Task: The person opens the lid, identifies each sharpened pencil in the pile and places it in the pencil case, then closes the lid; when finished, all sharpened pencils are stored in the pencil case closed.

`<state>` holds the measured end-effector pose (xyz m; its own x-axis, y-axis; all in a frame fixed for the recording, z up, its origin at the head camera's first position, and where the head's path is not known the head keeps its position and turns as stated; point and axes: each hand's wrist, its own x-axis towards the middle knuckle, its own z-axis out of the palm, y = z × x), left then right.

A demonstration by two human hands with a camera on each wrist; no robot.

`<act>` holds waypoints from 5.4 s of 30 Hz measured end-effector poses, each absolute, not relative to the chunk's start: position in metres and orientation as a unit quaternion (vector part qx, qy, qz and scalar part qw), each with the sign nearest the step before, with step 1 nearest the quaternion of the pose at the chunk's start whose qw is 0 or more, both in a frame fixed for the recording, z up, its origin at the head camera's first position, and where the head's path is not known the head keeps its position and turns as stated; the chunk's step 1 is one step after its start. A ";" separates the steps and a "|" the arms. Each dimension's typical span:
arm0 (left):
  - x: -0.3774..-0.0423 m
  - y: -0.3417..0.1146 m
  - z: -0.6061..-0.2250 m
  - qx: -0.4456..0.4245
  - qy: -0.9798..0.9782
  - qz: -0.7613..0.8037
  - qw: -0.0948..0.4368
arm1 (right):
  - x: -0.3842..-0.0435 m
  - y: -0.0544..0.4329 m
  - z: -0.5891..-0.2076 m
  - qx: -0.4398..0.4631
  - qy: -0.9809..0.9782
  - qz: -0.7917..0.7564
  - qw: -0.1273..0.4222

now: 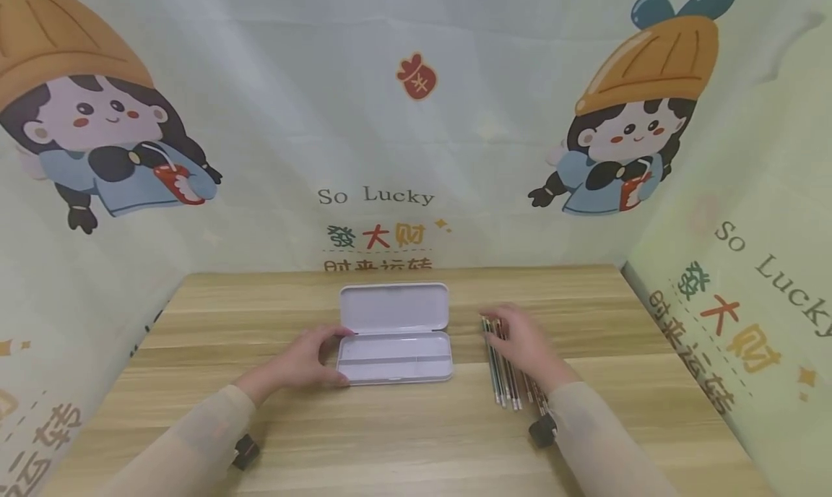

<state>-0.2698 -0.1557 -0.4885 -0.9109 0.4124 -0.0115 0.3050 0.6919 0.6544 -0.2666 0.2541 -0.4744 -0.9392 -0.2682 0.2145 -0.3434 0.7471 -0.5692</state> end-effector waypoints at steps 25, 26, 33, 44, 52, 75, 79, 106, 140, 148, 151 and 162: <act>-0.269 -0.155 -0.485 0.190 0.918 0.338 0.086 | -0.246 0.306 -0.467 0.113 -0.958 0.262 0.001; -0.269 -0.155 -0.485 0.190 0.918 0.337 0.086 | -0.245 0.308 -0.467 0.112 -0.959 0.260 -0.001; -0.269 -0.157 -0.486 0.188 0.915 0.346 0.089 | -0.239 0.316 -0.464 0.108 -0.960 0.258 -0.009; -0.270 -0.158 -0.488 0.191 0.913 0.348 0.091 | -0.243 0.324 -0.468 0.118 -0.969 0.215 -0.018; -0.269 -0.156 -0.489 0.187 0.912 0.352 0.093 | -0.245 0.326 -0.466 0.128 -0.971 0.202 -0.028; -0.268 -0.155 -0.486 0.179 0.911 0.358 0.096 | -0.247 0.330 -0.464 0.128 -0.976 0.173 -0.036; -0.268 -0.155 -0.487 0.183 0.913 0.353 0.096 | -0.247 0.331 -0.465 0.124 -0.977 0.169 -0.031; -0.268 -0.157 -0.489 0.186 0.914 0.348 0.092 | -0.239 0.297 -0.457 0.159 -0.972 0.175 0.017; -0.268 -0.156 -0.483 0.199 0.923 0.319 0.081 | -0.265 0.210 -0.462 0.315 -0.922 0.223 0.034; -0.268 -0.156 -0.483 0.196 0.927 0.308 0.088 | -0.276 0.193 -0.462 0.348 -0.913 0.208 0.045; -0.268 -0.156 -0.483 0.195 0.927 0.308 0.091 | -0.280 0.184 -0.461 0.366 -0.909 0.197 0.046; -0.270 -0.155 -0.484 0.200 0.926 0.308 0.087 | -0.293 0.150 -0.460 0.396 -0.897 0.193 0.021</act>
